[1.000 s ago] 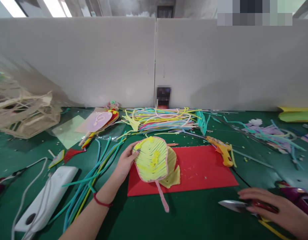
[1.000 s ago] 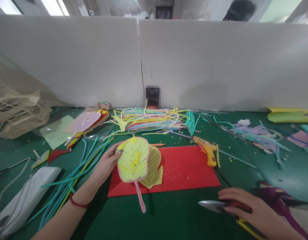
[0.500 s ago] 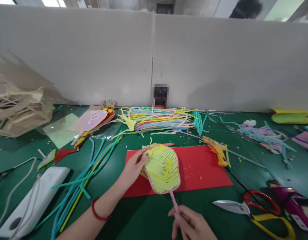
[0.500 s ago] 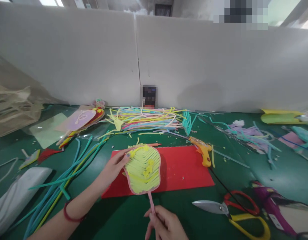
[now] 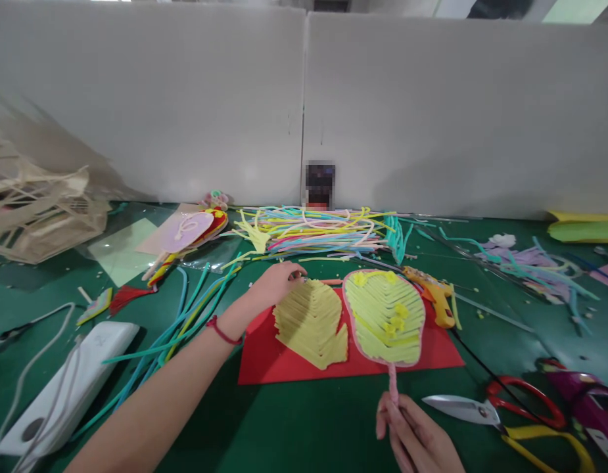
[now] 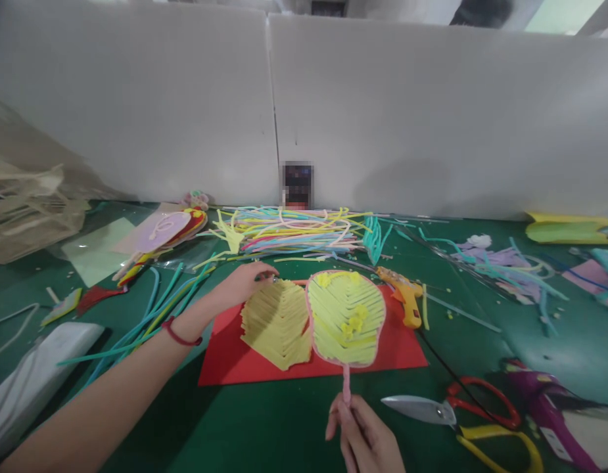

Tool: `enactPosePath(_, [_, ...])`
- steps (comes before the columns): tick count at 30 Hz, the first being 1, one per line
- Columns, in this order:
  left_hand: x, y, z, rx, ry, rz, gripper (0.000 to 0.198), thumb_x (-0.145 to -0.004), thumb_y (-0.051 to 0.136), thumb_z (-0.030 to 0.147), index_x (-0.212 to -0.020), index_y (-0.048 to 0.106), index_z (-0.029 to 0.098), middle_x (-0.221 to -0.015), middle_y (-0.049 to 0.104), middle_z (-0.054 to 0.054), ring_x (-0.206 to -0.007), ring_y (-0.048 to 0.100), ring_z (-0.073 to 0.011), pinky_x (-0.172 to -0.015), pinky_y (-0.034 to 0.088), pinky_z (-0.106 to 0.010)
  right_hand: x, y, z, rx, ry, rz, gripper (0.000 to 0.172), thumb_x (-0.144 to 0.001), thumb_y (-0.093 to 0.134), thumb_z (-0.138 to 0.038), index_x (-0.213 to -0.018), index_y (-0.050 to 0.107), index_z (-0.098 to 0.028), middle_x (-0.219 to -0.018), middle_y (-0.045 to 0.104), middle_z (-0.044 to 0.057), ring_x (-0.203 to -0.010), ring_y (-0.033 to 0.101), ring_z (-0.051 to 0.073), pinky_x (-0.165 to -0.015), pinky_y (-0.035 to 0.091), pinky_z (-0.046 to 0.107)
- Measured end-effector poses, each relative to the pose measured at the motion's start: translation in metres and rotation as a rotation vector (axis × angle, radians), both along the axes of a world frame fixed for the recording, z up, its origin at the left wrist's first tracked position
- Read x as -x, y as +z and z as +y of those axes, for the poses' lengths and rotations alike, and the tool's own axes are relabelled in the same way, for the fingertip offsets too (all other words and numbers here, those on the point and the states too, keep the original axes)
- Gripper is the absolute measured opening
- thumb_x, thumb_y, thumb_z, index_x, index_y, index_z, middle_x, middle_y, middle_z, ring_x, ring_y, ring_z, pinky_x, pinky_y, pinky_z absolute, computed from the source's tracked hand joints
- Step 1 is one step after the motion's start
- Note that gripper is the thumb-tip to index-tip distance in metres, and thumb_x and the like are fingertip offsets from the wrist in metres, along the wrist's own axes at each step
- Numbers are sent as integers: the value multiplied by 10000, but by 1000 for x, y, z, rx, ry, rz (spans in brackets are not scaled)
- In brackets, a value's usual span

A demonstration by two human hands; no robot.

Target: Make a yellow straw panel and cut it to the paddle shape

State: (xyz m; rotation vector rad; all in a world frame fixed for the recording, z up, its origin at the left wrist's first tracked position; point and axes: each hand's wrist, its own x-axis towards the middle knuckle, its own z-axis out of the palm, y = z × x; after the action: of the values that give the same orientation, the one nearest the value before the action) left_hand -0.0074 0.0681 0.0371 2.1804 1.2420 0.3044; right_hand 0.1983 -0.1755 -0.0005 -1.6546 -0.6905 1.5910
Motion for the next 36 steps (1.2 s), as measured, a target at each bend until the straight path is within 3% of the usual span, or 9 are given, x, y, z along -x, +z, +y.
enactPosePath(5, [-4, -2, 9, 41, -28, 18, 196, -767, 567, 236, -896, 682, 145, -846, 700, -72, -764, 628, -188, -688, 455, -272, -8, -5, -4, 3, -3, -4, 555, -674, 572, -721, -779, 574, -176, -655, 555, -3, -404, 329, 21, -373, 226, 164])
enactPosePath(10, [-3, -5, 12, 81, -46, 29, 172, -769, 539, 243, -827, 673, 152, -845, 700, -63, -779, 620, -189, -689, 438, -270, -14, -10, -7, -7, -48, -3, 563, -649, 597, -719, -813, 595, -181, -659, 570, 8, -403, 370, 38, -371, 278, 175])
enactPosePath(15, [-5, 2, 12, 143, -125, 44, 188, -759, 554, 290, -847, 658, 161, -817, 677, -37, -749, 596, -170, -658, 416, -250, -16, -8, -4, -22, -78, -46, 533, -675, 599, -691, -812, 606, -176, -655, 575, 11, -384, 350, 27, -355, 264, 168])
enactPosePath(21, [-9, 11, 15, 195, -228, 77, 151, -738, 553, 298, -705, 605, 160, -626, 526, 24, -584, 439, -117, -537, 302, -236, -13, -4, -1, -25, -66, -69, 547, -663, 602, -698, -816, 619, -174, -656, 588, 17, -378, 341, 24, -345, 237, 163])
enactPosePath(25, [-3, 28, 15, 231, -290, 47, 245, -779, 525, 376, -649, 536, 168, -594, 404, 48, -558, 357, -97, -513, 257, -229, -14, -7, -2, -23, -75, -71, 560, -648, 603, -710, -807, 620, -174, -641, 587, 17, -374, 338, 29, -345, 249, 170])
enactPosePath(32, [6, 87, -8, 318, -360, -77, 251, -798, 534, 433, -730, 587, 197, -681, 486, 41, -622, 413, -105, -558, 315, -210, -16, -6, -3, 2, -123, -86, 530, -627, 639, -690, -801, 636, -189, -682, 616, 42, -417, 390, 65, -363, 338, 187])
enactPosePath(34, [5, 90, -12, 359, -366, -106, 261, -799, 536, 445, -748, 603, 198, -685, 505, 35, -631, 434, -109, -556, 325, -208, -16, -5, -2, -7, -132, -94, 523, -616, 651, -685, -786, 640, -190, -679, 623, 48, -410, 393, 71, -362, 358, 194])
enactPosePath(36, [3, 80, -12, 391, -386, -96, 247, -800, 539, 426, -773, 628, 197, -710, 545, 28, -658, 471, -117, -562, 342, -207, -16, -5, -2, -25, -150, -75, 544, -576, 678, -686, -788, 642, -187, -672, 629, 55, -398, 393, 73, -353, 363, 200])
